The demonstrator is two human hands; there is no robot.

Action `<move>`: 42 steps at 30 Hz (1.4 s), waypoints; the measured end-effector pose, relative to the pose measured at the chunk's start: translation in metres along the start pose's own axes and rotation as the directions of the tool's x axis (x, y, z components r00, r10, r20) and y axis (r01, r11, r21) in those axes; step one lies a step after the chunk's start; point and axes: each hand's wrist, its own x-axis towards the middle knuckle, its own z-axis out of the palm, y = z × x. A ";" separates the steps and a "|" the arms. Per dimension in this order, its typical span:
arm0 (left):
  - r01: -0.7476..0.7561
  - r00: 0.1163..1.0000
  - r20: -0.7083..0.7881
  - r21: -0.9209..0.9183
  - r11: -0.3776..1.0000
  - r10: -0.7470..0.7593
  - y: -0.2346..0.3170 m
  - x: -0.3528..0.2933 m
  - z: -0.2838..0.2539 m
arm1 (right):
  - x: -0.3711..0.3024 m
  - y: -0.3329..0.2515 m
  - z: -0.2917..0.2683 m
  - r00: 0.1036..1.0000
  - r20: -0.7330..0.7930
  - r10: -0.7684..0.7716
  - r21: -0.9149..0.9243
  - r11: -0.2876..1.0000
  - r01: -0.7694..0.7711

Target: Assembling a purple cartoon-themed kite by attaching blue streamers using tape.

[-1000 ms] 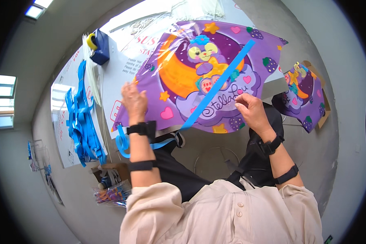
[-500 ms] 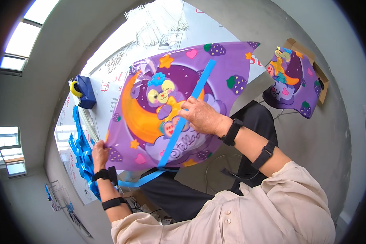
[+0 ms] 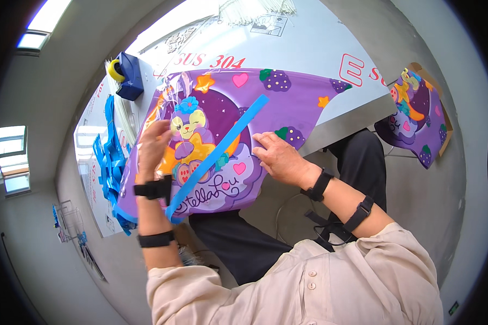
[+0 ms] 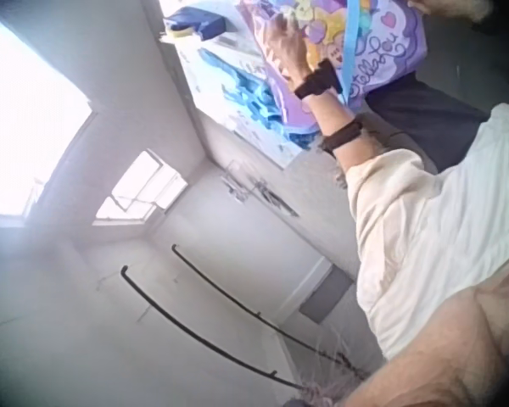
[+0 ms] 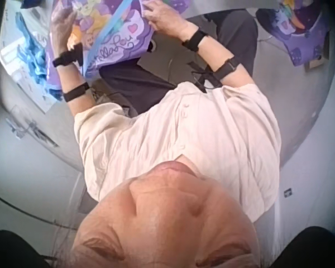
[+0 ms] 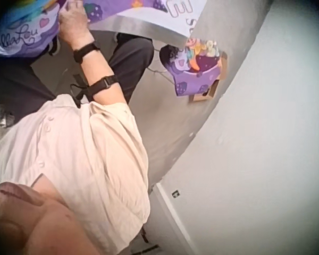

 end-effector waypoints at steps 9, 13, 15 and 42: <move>0.123 0.992 -0.029 0.178 0.976 -0.120 0.073 -0.037 0.142 | 0.000 0.018 -0.022 0.857 0.032 0.515 0.647 0.643 -0.410; 0.105 0.994 -0.022 0.174 0.979 -0.102 0.090 -0.048 0.147 | 0.005 0.020 -0.031 0.694 0.319 0.645 0.873 0.084 -0.480; 0.117 0.993 0.011 0.010 0.993 -0.118 0.108 -0.051 0.143 | 0.008 0.024 -0.031 0.656 0.382 0.651 0.867 -0.007 -0.498; -0.125 0.953 -0.301 -0.499 0.857 -0.036 0.181 -0.087 0.156 | -0.016 -0.019 -0.079 0.685 0.180 0.706 0.968 -0.003 -0.250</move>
